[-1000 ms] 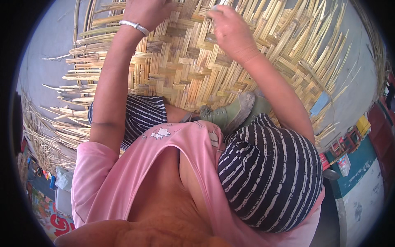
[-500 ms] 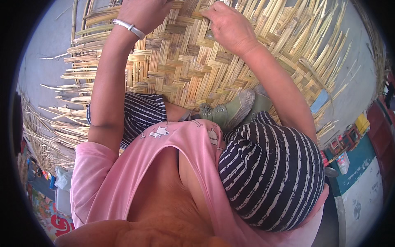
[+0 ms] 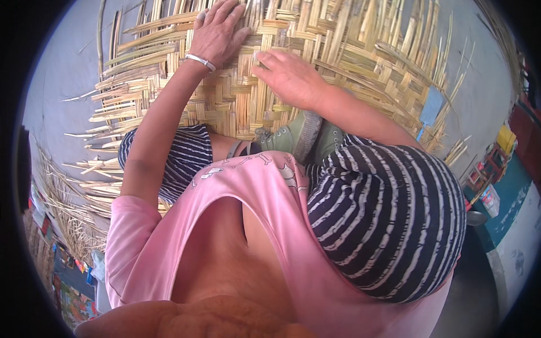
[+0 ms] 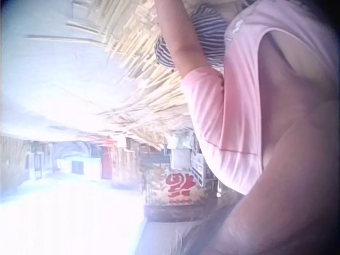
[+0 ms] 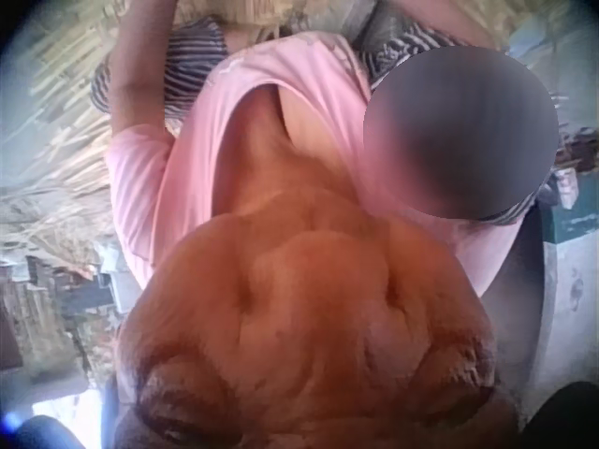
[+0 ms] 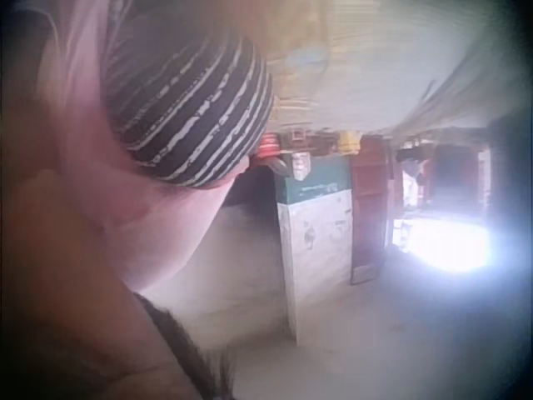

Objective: The person weaves a flat basket base by interlacing thin bamboo strips by hand. They repeatedly pull strips through the weave and press them down to tighten the pattern.

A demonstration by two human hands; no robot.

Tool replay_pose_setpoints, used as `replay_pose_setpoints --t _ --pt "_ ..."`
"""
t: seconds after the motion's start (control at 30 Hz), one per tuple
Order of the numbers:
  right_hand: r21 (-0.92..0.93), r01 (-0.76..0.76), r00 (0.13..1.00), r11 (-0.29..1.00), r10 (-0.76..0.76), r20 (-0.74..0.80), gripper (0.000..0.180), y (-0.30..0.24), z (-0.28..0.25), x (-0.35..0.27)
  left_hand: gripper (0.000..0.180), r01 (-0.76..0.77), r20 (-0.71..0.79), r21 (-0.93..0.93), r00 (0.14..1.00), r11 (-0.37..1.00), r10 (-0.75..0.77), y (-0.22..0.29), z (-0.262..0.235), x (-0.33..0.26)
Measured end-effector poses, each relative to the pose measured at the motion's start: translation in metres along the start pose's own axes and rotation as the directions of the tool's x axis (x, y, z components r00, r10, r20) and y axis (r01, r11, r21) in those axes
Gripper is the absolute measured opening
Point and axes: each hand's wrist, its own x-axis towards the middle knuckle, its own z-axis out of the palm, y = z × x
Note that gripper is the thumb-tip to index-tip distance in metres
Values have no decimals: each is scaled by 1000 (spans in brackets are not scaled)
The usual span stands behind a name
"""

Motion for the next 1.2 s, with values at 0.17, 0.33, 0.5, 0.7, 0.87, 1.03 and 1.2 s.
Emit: replay_pose_setpoints --t 0.17,0.33,0.5,0.7,0.87,1.03,1.2 --pt "101 -90 996 991 89 22 46 12 3 -53 47 -20 -234 398 964 917 123 -7 23 -9" --pt "241 -240 951 941 277 -136 48 25 18 -105 56 -13 75 447 997 895 -23 2 7 -10" --pt "318 -349 860 882 436 -265 44 66 67 -151 62 13 80 509 995 861 -62 -11 15 -16" --pt "453 -362 762 815 538 -360 41 92 116 -214 75 325 -23 347 941 880 -338 14 30 -12" --pt "676 -299 736 674 613 -285 38 60 133 -233 67 231 87 497 946 837 -313 68 33 -4" --pt "766 -243 748 595 617 -242 36 40 138 -261 51 39 202 588 960 808 -194 75 41 -3" --pt "937 -162 765 310 639 -79 37 33 132 -287 36 111 410 413 864 904 -293 56 31 56"
